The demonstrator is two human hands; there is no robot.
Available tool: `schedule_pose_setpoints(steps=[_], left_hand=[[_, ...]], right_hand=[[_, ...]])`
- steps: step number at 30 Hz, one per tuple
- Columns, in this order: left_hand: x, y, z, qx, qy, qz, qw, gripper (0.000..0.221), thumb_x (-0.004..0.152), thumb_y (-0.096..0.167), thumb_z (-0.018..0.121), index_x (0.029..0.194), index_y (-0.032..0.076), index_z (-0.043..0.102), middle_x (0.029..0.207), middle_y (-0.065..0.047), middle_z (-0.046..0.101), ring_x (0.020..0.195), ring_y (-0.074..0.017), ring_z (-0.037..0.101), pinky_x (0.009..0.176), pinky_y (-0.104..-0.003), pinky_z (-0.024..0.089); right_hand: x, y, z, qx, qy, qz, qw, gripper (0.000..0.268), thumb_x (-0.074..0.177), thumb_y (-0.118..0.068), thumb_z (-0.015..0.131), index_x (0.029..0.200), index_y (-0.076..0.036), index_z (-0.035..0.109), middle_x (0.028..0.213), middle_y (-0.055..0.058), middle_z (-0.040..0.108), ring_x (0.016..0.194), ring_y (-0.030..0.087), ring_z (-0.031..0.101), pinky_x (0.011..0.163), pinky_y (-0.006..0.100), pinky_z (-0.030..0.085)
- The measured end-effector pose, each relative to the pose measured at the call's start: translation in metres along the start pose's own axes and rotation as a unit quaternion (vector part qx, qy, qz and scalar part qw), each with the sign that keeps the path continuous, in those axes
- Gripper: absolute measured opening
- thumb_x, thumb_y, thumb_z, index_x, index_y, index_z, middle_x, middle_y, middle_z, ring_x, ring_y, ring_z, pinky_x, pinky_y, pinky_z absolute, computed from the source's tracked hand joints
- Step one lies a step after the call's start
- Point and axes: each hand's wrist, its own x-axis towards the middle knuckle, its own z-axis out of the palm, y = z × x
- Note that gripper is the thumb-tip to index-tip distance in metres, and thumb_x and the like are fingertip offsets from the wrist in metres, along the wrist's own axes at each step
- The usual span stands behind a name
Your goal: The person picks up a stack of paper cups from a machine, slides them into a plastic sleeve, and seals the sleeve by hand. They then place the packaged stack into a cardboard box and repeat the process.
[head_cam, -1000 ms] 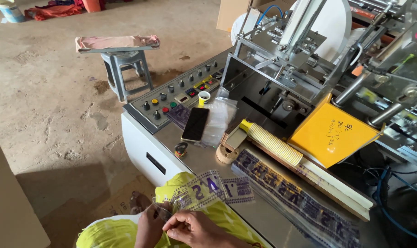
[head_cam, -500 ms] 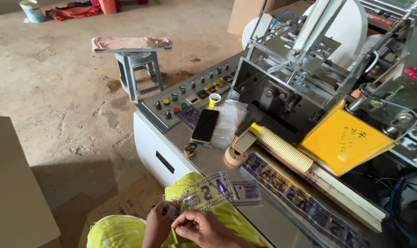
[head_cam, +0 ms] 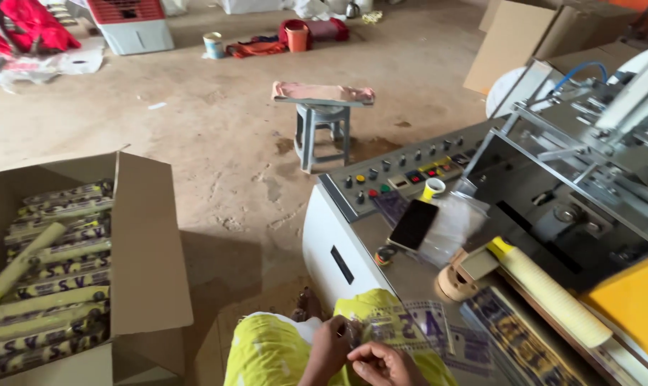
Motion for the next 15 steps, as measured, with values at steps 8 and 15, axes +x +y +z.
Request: schedule_pose_setpoints(steps=[8,15], left_hand=[[-0.003,0.000,-0.002,0.015,0.002,-0.010,1.000,0.017,0.086,0.015,0.065,0.083,-0.002,0.064,0.077,-0.024,0.067,0.072,-0.0417,0.067,0.065,-0.047,0.051],[-0.003,0.001,-0.003,0.017,0.014,-0.007,1.000,0.025,0.087,0.021,0.070,0.080,-0.002,0.063,0.077,-0.022,0.067,0.070,-0.0397,0.065,0.064,-0.046,0.050]], right_hand=[[0.003,0.005,0.000,0.017,0.006,0.005,1.000,0.022,0.094,-0.018,0.073,0.111,-0.004,0.075,0.079,-0.003,0.068,0.070,0.001,0.061,0.066,0.020,0.051],[0.001,-0.012,0.000,0.013,0.005,0.034,0.999,0.024,0.095,-0.019,0.072,0.113,-0.004,0.074,0.082,-0.002,0.072,0.073,0.002,0.065,0.071,0.021,0.053]])
